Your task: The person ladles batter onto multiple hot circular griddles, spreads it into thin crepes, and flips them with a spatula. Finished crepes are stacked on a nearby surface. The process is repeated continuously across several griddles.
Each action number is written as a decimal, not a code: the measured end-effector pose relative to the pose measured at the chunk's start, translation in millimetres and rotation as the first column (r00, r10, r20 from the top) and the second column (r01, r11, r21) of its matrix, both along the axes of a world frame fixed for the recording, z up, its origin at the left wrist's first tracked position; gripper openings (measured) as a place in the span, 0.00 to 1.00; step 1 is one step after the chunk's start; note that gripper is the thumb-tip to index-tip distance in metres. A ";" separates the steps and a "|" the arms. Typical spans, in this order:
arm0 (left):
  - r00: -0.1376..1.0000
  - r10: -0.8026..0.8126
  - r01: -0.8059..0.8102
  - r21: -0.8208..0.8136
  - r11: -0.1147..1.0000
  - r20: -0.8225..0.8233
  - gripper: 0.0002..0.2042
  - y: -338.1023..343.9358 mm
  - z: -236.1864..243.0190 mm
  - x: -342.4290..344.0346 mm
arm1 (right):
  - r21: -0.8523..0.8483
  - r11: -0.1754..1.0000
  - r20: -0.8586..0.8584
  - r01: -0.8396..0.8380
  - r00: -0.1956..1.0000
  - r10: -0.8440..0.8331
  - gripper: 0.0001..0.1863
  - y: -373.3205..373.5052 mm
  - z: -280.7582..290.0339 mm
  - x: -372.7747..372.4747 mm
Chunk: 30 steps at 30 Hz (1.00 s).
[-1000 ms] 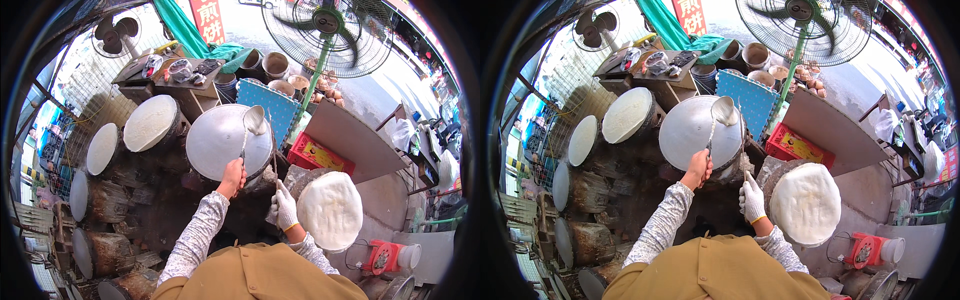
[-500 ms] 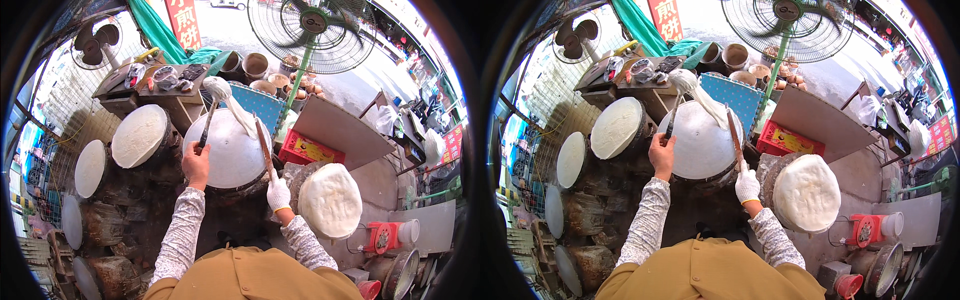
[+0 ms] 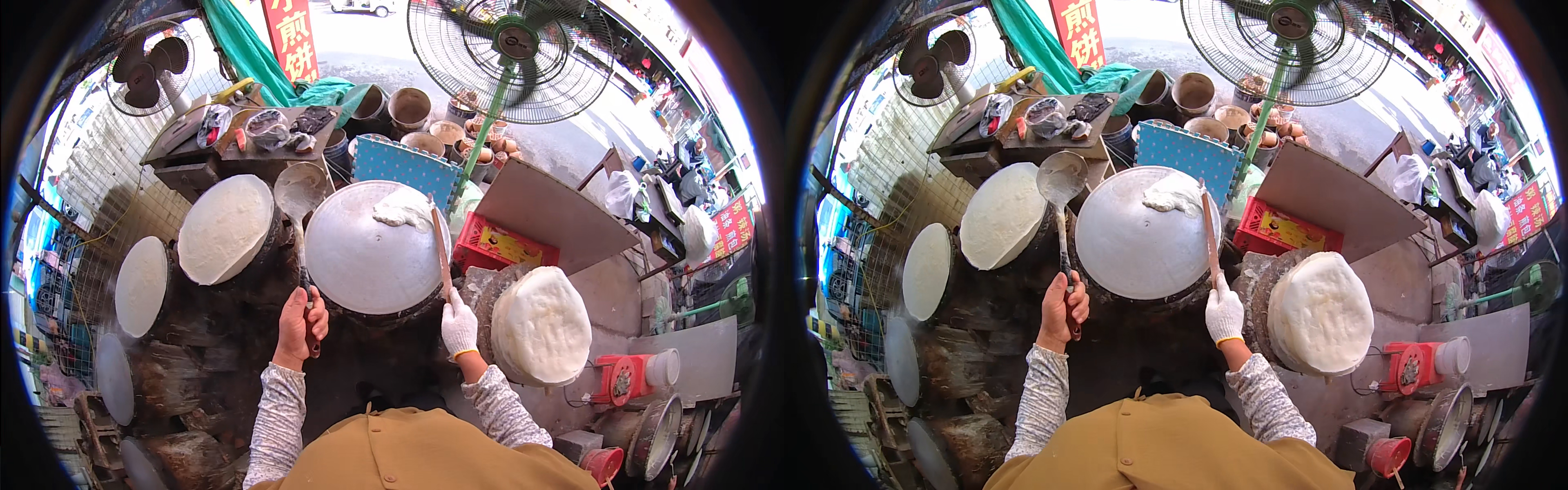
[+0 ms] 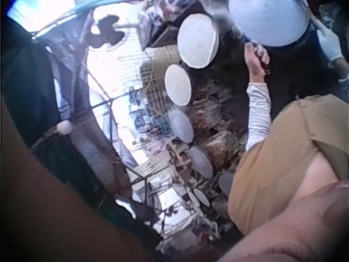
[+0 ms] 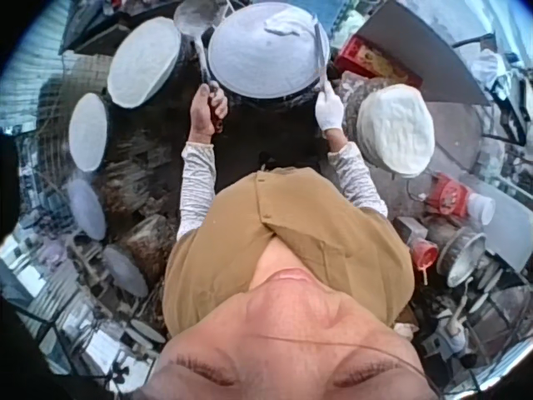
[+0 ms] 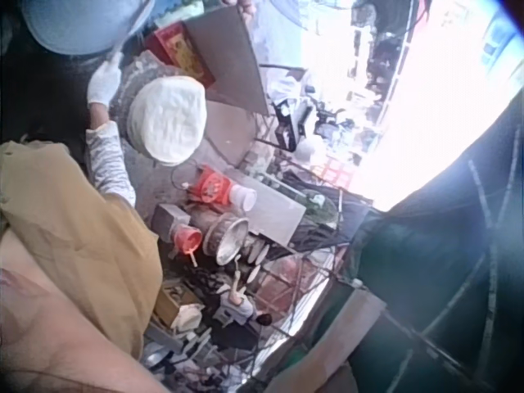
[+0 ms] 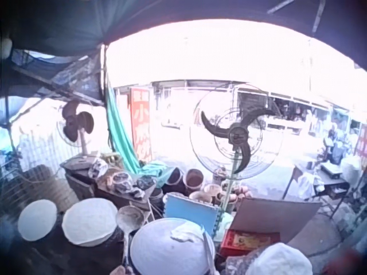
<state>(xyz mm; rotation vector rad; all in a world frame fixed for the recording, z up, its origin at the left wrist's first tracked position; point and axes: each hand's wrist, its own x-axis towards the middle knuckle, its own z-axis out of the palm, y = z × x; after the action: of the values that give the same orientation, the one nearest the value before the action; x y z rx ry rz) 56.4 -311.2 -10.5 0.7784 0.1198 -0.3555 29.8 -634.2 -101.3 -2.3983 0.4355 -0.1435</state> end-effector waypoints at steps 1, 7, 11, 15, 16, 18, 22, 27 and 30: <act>0.998 -0.022 0.019 -0.046 0.999 -0.066 0.15 0.4 -2.1 -6.3 | 0.028 1.000 -0.020 0.012 1.000 -0.012 0.22 7.1 -2.5 -3.2; 0.941 -0.258 0.128 -0.478 0.869 -0.217 0.16 -0.2 -15.5 -20.8 | 0.198 0.975 0.148 -0.097 0.987 0.069 0.20 87.5 -8.6 90.4; 0.967 -0.172 0.072 -0.448 0.891 -0.186 0.16 24.1 -1.9 -37.4 | 0.145 0.986 0.170 -0.088 0.983 0.062 0.20 49.8 10.2 65.8; 0.962 -0.161 0.031 -0.496 0.867 -0.222 0.16 39.1 -0.9 -58.8 | 0.083 0.996 0.130 -0.045 0.991 0.034 0.20 10.3 -6.1 39.7; 0.954 -0.189 0.040 -0.525 0.850 -0.233 0.16 35.5 -3.6 -58.8 | 0.093 0.993 0.126 -0.072 0.990 0.060 0.21 28.7 -1.4 43.5; 0.941 -0.235 0.058 -0.566 0.822 -0.244 0.16 24.6 -6.2 -55.7 | 0.165 0.978 0.185 -0.129 0.978 0.098 0.20 65.6 -9.8 69.9; 0.944 -0.225 0.051 -0.568 0.821 -0.240 0.16 25.5 2.2 -57.8 | 0.192 0.958 0.098 -0.212 0.976 0.196 0.21 73.3 19.6 81.1; 0.952 -0.165 0.003 -0.531 0.847 -0.258 0.16 47.3 -0.4 -72.9 | 0.120 0.987 0.090 -0.103 0.992 0.093 0.20 -10.9 0.8 74.4; 0.945 -0.166 -0.022 -0.563 0.826 -0.282 0.16 38.7 -8.1 -72.9 | 0.160 0.954 0.120 -0.254 0.964 0.237 0.20 44.1 4.5 88.5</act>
<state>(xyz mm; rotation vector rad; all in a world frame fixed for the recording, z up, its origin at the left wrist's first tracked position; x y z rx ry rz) -16.6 -272.5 -18.6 0.1307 0.2775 -0.5591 118.3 -590.1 -96.8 -2.2382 0.0953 -0.1078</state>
